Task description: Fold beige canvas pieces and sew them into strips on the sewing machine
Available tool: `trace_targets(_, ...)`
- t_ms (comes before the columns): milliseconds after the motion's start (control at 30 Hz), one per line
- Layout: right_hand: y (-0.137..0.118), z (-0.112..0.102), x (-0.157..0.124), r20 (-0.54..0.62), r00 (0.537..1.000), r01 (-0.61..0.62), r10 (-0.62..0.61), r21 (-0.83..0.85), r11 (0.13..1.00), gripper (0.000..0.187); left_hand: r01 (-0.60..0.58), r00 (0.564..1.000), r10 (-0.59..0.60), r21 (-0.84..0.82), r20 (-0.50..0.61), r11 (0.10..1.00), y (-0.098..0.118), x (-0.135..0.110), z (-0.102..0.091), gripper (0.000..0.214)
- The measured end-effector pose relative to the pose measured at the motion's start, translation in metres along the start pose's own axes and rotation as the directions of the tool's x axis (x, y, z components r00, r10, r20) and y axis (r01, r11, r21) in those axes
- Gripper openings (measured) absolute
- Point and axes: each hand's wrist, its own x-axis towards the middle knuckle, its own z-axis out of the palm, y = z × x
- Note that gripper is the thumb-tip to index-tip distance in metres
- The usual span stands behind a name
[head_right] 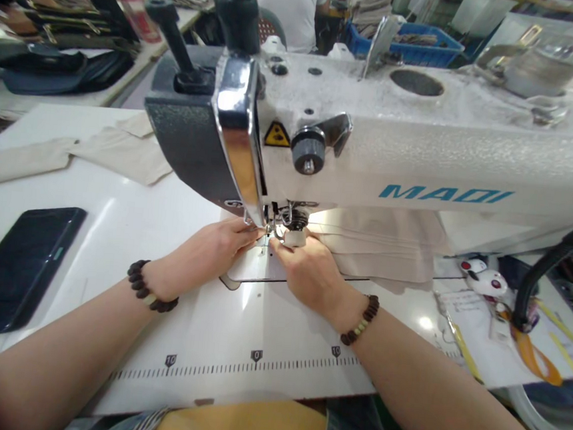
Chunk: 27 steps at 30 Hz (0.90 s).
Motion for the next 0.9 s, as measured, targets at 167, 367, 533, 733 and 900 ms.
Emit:
trace_targets(167, 0.0, -0.002, 0.0, -0.004, 1.0, 0.005, -0.005, -0.013, 1.0, 0.035, -0.023, 0.999, 0.023, 0.003, -0.022, 1.0, -0.002, 0.0, 0.001, 0.014)
trace_targets(367, -0.001, -0.001, 0.0, 0.01, 1.0, 0.003, -0.003, -0.007, 1.0, 0.035, -0.034, 0.998, 0.033, -0.009, -0.052, 0.999, -0.007, 0.001, 0.002, 0.016)
trace_targets(533, 0.004, -0.004, -0.002, -0.039, 0.998, 0.051, -0.048, 0.082, 0.995, 0.03, 0.041, 0.998, -0.044, 0.062, 0.049, 0.997, 0.007, -0.005, -0.006, 0.016)
trace_targets(733, 0.015, -0.013, -0.008, -0.044, 0.977, 0.211, -0.207, 0.284, 0.935, 0.028, -0.042, 0.985, 0.033, 0.049, 0.17, 0.998, 0.043, -0.018, -0.015, 0.02)
trace_targets(900, 0.016, -0.015, -0.012, -0.017, 0.951, 0.296, -0.309, 0.337, 0.893, 0.029, -0.119, 0.97, 0.119, -0.012, 0.213, 0.993, 0.044, -0.022, -0.012, 0.016)
